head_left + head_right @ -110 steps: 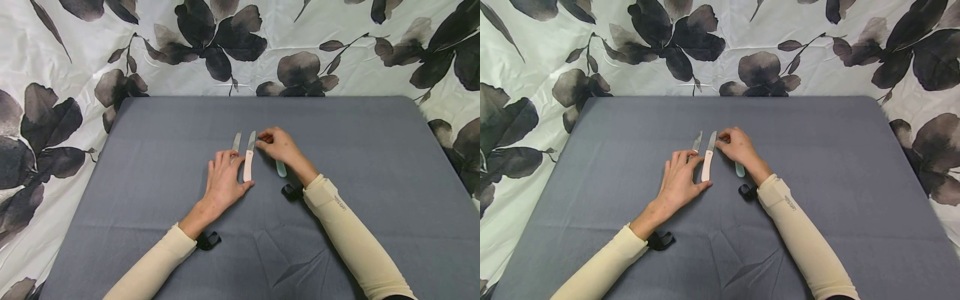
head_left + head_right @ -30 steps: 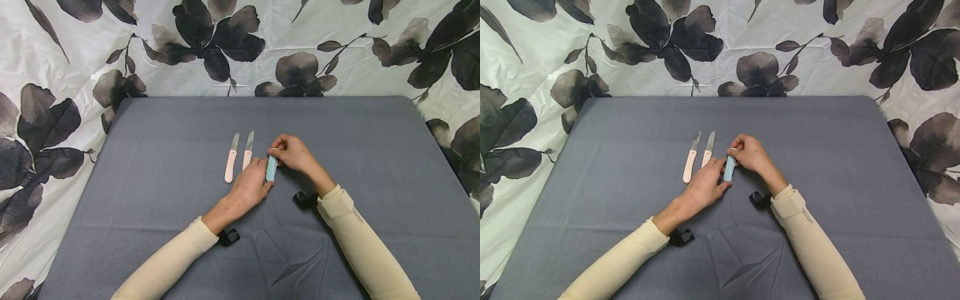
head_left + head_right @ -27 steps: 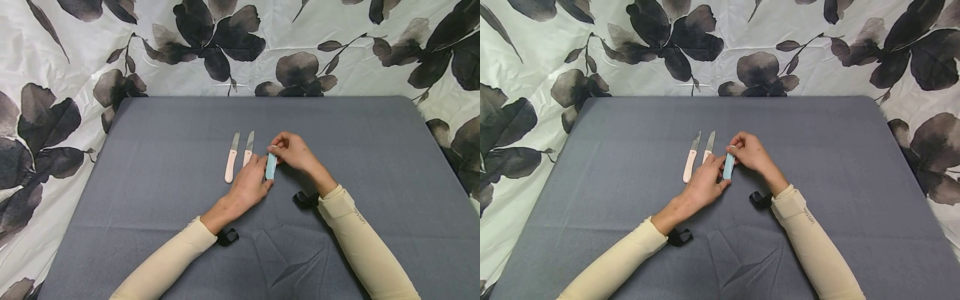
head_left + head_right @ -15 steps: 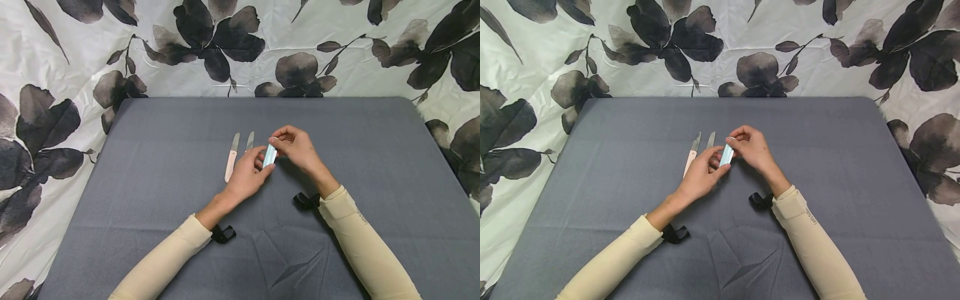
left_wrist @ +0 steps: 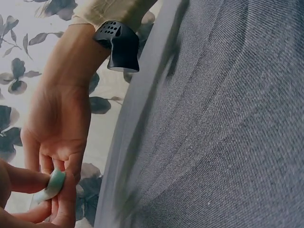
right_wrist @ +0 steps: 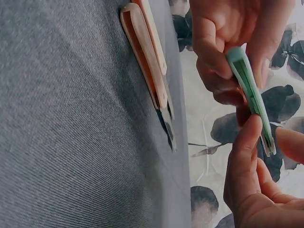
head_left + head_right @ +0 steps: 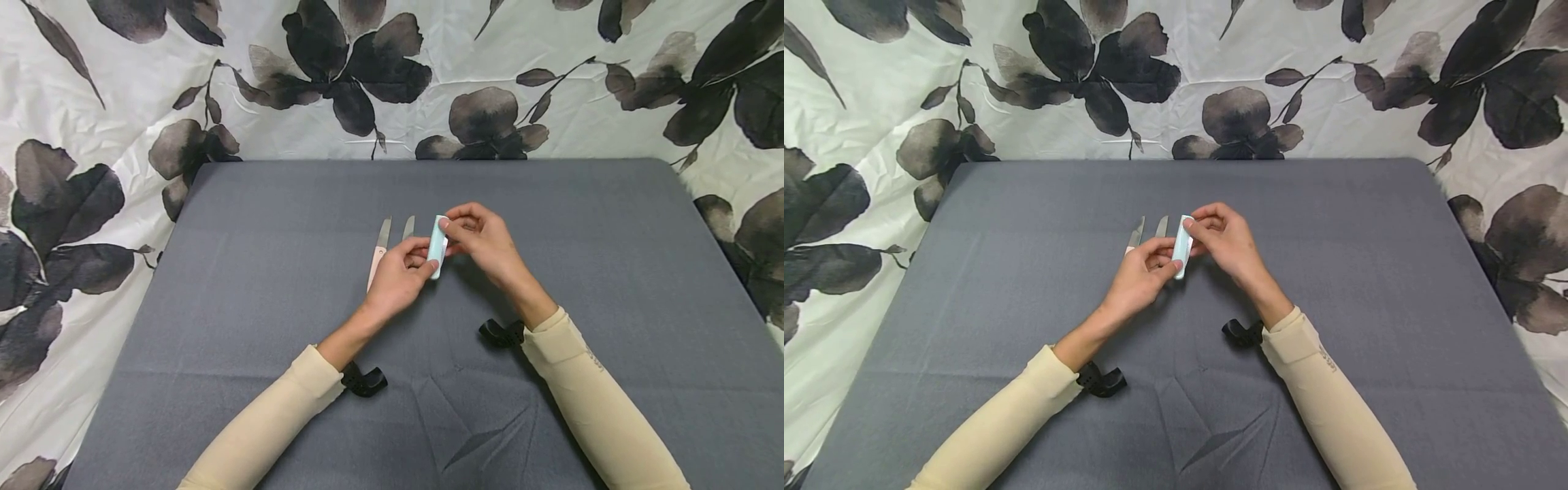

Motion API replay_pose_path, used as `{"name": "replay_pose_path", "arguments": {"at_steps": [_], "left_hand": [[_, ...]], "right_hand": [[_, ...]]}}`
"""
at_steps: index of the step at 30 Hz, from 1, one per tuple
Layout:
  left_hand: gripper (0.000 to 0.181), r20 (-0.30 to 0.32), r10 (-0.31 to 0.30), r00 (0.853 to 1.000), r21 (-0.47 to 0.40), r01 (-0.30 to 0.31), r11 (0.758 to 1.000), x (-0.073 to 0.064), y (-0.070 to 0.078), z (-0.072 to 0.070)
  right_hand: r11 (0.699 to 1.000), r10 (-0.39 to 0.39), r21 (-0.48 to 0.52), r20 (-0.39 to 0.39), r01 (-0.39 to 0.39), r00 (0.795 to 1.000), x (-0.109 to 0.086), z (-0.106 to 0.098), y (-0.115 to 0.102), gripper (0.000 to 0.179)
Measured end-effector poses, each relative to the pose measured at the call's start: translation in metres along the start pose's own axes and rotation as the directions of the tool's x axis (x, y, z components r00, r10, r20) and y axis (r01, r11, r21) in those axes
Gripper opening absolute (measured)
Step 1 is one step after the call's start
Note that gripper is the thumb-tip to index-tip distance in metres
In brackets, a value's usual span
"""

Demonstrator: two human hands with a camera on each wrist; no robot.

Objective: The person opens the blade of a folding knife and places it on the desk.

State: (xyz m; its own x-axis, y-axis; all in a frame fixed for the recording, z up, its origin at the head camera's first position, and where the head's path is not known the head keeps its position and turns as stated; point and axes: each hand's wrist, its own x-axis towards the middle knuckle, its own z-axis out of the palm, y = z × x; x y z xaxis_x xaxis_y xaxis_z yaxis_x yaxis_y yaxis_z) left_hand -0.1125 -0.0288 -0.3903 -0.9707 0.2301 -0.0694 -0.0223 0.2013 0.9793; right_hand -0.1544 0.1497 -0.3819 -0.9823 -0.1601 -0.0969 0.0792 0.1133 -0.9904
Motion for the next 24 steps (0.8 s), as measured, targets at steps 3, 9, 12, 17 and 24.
{"name": "replay_pose_path", "arguments": {"at_steps": [3, 9, 12, 17, 24], "left_hand": [[0.036, -0.014, 0.005, 1.000, -0.027, -0.005, 1.000, 0.001, 0.001, 0.000], [0.037, -0.049, 0.000, 0.999, -0.076, -0.004, 0.997, 0.003, 0.002, 0.001], [0.038, -0.057, -0.005, 0.998, -0.089, 0.000, 0.996, 0.002, 0.002, 0.001], [0.037, -0.067, 0.005, 0.998, -0.105, -0.012, 0.994, 0.002, 0.001, 0.003], [0.037, -0.080, 0.004, 0.997, -0.096, -0.012, 0.995, 0.001, 0.000, 0.003]], "right_hand": [[1.000, 0.021, 0.018, 0.024, -0.021, 1.000, -0.002, 0.000, -0.001, 0.028], [0.997, 0.074, 0.005, 0.080, -0.075, 0.994, -0.006, 0.002, -0.003, 0.021], [0.996, 0.087, -0.005, 0.095, -0.087, 0.992, -0.009, 0.002, -0.004, 0.022], [0.998, 0.065, 0.001, 0.089, -0.065, 0.994, -0.011, 0.002, -0.003, 0.026], [1.000, 0.030, 0.005, 0.086, -0.031, 0.996, -0.012, 0.003, -0.001, 0.026]]}}
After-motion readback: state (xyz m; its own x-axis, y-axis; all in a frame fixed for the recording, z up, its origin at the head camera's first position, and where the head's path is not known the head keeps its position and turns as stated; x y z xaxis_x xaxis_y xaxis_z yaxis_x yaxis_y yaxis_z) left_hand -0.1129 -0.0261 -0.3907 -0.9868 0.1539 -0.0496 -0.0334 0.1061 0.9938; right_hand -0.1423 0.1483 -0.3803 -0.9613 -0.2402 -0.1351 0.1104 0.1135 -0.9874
